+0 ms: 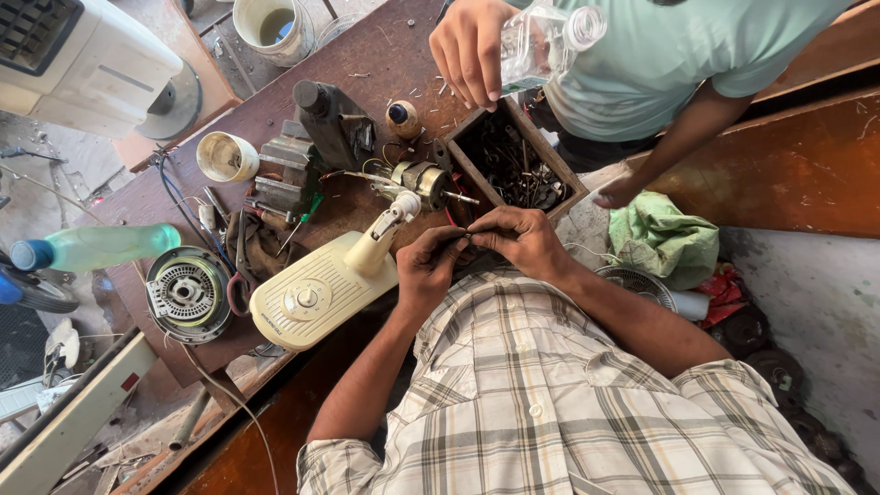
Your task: The person repairs a small electrical appliance, likely a fan motor, by manipulating wires and using a screwdriver to adjust internal components. They repeatedly disassemble and reassemble parts of the motor housing while working at a cluttered workbench.
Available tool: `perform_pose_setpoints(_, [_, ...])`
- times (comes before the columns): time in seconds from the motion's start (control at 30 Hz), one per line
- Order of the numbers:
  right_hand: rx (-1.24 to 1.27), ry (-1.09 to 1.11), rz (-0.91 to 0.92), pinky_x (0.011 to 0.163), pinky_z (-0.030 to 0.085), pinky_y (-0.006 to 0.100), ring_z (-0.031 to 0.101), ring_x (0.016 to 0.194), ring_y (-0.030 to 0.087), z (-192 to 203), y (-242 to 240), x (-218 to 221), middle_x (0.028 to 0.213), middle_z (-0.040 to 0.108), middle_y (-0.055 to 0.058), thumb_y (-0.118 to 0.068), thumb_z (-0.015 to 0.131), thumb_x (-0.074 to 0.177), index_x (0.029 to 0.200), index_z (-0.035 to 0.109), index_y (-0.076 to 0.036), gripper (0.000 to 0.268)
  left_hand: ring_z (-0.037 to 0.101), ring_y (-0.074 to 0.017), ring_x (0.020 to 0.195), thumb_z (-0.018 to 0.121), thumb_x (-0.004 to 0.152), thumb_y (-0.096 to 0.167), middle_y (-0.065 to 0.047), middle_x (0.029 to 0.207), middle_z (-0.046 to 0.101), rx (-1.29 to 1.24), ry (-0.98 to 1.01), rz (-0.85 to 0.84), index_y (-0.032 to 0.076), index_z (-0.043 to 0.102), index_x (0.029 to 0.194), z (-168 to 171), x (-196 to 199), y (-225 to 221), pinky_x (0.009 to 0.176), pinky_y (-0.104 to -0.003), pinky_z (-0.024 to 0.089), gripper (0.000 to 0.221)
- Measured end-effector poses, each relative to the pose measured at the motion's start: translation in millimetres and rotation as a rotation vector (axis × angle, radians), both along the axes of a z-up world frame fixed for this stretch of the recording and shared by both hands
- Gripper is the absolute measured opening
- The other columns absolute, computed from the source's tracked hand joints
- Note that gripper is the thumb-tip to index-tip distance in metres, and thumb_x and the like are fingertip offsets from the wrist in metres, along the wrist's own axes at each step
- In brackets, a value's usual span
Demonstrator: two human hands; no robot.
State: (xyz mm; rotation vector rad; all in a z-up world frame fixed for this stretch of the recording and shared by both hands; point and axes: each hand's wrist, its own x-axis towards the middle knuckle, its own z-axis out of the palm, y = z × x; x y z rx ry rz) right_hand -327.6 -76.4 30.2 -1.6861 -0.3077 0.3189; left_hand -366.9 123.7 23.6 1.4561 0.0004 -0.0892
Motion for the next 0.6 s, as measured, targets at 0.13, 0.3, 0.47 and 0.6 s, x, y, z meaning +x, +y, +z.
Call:
perform_pose_setpoints(0.13, [-0.035,0.003,0.008,0.074,0.059,0.022,0.072,0.086,0.009,4.2,3.3,1.2,0.097,0.077,0.004,-0.013,0.079,0.091,0.106,0.078,-0.004,0.017,0.073,-0.0091,0.079,0.071,0.097,0.001,-0.007,0.093,0.076,0.072,0.005,0.008,-0.004,0.071,0.11,4.7,1.3,1.5,0.071,-0.024,0.062,0.014])
perform_pose_setpoints(0.3, [-0.12,-0.035,-0.021,0.063,0.054,0.024,0.068,0.074,0.01,6.8,5.9,2.9,0.091,0.077,0.005,-0.015,0.079,0.09,0.105,0.078,-0.003,0.019,0.066,-0.011,0.067,0.074,0.097,0.008,-0.01,0.08,0.075,0.358,0.077,-0.023,-0.002,0.074,0.106,12.7,5.0,4.2,0.061,-0.027,0.054,0.013])
perform_pose_setpoints(0.47, [-0.179,-0.075,-0.001,0.059,0.053,0.025,0.068,0.07,0.009,0.9,6.9,3.4,0.087,0.077,0.006,-0.022,0.078,0.092,0.1,0.079,-0.004,0.02,0.072,-0.011,0.072,0.067,0.097,0.005,-0.009,0.089,0.075,0.318,0.065,-0.131,0.0,0.069,0.111,18.2,5.3,11.9,0.064,-0.027,0.059,0.015])
perform_pose_setpoints(0.6, [-0.359,-0.016,0.002,0.058,0.05,0.03,0.067,0.064,0.014,-6.3,9.7,3.9,0.077,0.073,0.009,-0.027,0.075,0.096,0.092,0.078,-0.002,0.026,0.074,-0.0157,0.075,0.067,0.095,0.0,-0.011,0.096,0.074,0.344,-0.057,-0.114,0.0,0.068,0.112,16.3,3.1,11.4,0.065,-0.029,0.06,0.016])
